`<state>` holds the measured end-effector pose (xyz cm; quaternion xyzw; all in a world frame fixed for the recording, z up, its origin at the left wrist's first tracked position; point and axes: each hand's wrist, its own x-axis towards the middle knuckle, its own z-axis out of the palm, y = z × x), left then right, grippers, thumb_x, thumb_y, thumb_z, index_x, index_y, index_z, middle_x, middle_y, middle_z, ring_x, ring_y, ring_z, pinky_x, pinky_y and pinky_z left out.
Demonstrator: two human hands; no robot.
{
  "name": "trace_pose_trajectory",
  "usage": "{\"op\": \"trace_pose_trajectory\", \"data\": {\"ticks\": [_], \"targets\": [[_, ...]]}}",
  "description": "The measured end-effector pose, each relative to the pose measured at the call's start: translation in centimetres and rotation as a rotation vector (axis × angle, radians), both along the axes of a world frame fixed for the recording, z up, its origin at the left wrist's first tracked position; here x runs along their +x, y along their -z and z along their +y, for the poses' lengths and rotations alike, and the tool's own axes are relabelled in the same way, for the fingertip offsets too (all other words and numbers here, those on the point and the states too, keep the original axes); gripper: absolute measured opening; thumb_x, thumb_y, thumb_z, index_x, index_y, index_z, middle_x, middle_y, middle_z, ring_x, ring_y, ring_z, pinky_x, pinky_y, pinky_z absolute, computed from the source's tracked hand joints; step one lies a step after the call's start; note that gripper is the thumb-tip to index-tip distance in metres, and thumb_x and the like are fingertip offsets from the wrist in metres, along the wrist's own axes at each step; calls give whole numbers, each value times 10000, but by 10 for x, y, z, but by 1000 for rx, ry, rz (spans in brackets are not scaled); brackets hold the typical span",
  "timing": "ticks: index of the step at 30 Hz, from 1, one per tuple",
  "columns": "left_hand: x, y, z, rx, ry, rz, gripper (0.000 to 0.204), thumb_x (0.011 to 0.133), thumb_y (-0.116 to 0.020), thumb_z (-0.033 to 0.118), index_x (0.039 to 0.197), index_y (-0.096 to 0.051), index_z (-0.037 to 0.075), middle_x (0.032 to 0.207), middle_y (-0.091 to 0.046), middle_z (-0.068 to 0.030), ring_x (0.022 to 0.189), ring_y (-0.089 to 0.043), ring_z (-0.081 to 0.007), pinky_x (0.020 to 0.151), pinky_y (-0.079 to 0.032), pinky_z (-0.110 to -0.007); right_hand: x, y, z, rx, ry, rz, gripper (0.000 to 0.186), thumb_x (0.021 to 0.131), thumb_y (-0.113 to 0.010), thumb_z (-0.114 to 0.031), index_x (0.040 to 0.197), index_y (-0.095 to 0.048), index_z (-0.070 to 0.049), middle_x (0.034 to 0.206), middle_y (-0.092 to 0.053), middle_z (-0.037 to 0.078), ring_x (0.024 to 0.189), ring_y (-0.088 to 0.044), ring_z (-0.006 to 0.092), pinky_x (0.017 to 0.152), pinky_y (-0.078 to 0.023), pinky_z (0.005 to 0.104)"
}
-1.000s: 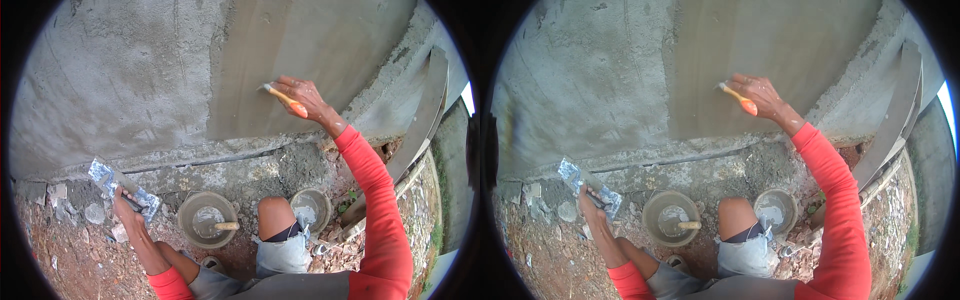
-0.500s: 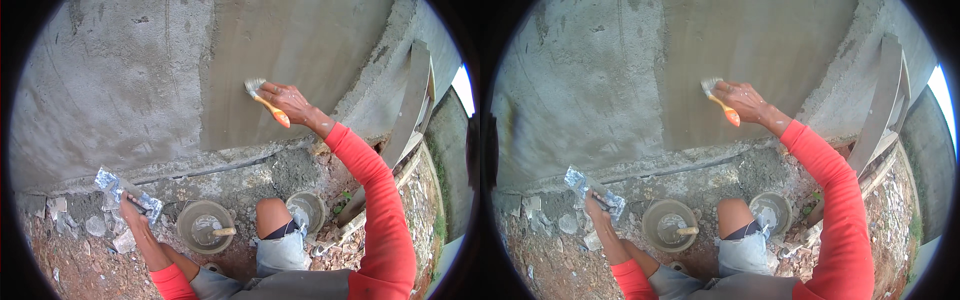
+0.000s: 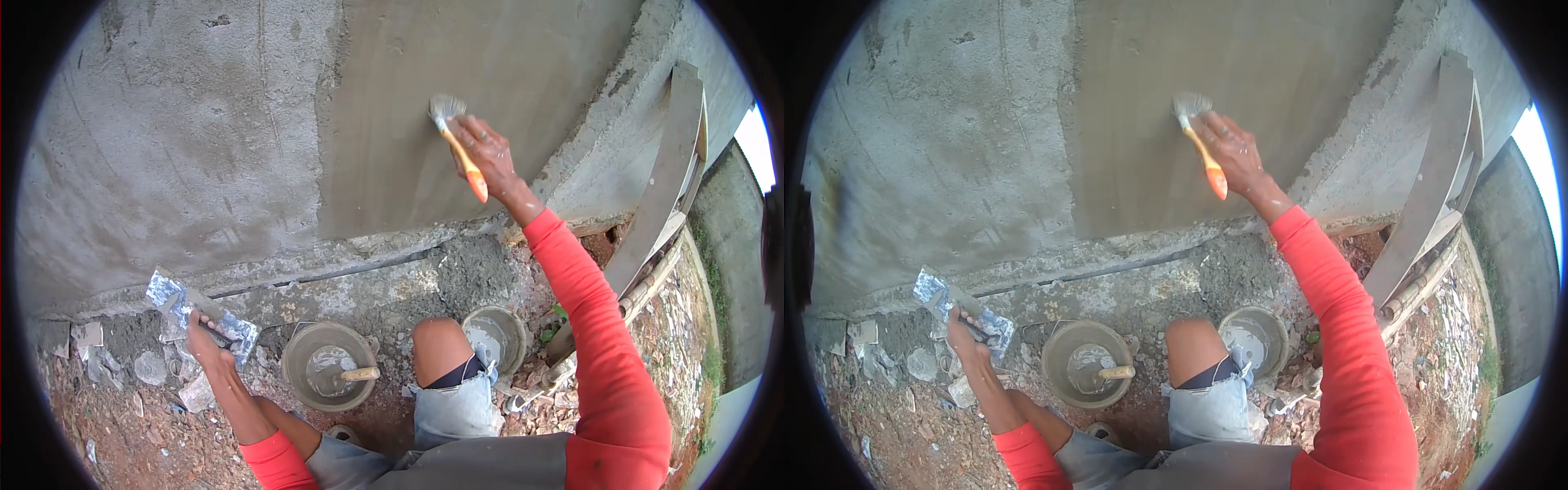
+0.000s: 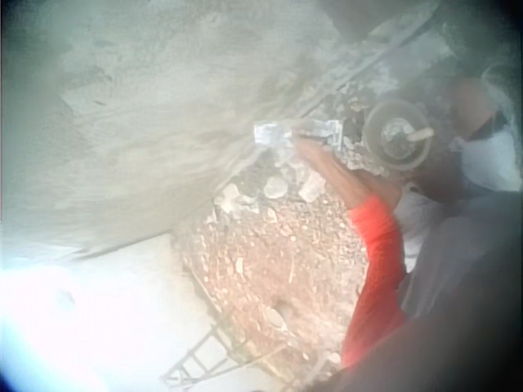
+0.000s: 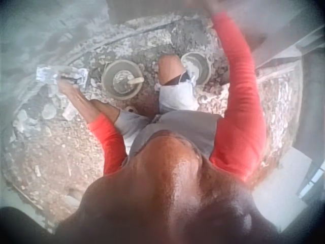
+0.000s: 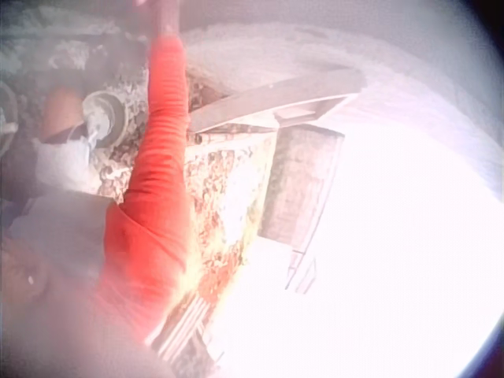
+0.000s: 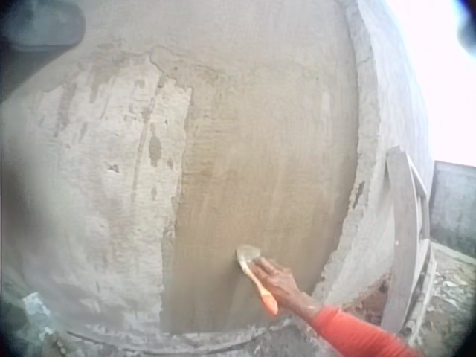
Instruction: The person applies plaster to a concrete wall using a trowel and a hawk. The person uses a small hand tool to scoop plaster from a bucket onto a hawk, then uses a rectangular trowel to spread the plaster onto the wall in smooth strokes. The person also uses a wet paintbrush to smooth and finish the edges of the plastered section.
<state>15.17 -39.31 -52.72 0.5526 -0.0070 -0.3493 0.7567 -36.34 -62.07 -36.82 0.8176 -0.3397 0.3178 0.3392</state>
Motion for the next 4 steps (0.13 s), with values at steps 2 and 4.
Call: {"op": "trace_pose_trajectory", "data": {"ticks": [2,4], "targets": [[-3,1,-4,-23,19,14,205,993,-629,240,828,-574,132,717,-528,43,586,-487,-70,517,-414,-247,-11,79,5,224,85,72,585,784,-755,-88,1352,-623,-136,1289,-624,93,1105,-672,310,860,-606,408],[2,2,0,29,21,-3,214,990,-639,254,832,-576,125,718,-530,43,585,-487,-72,526,-425,-251,-12,118,14,483,156,332,670,795,-752,-157,1439,-566,-170,1427,-537,115,1301,-588,303,1042,-545,404]]}}
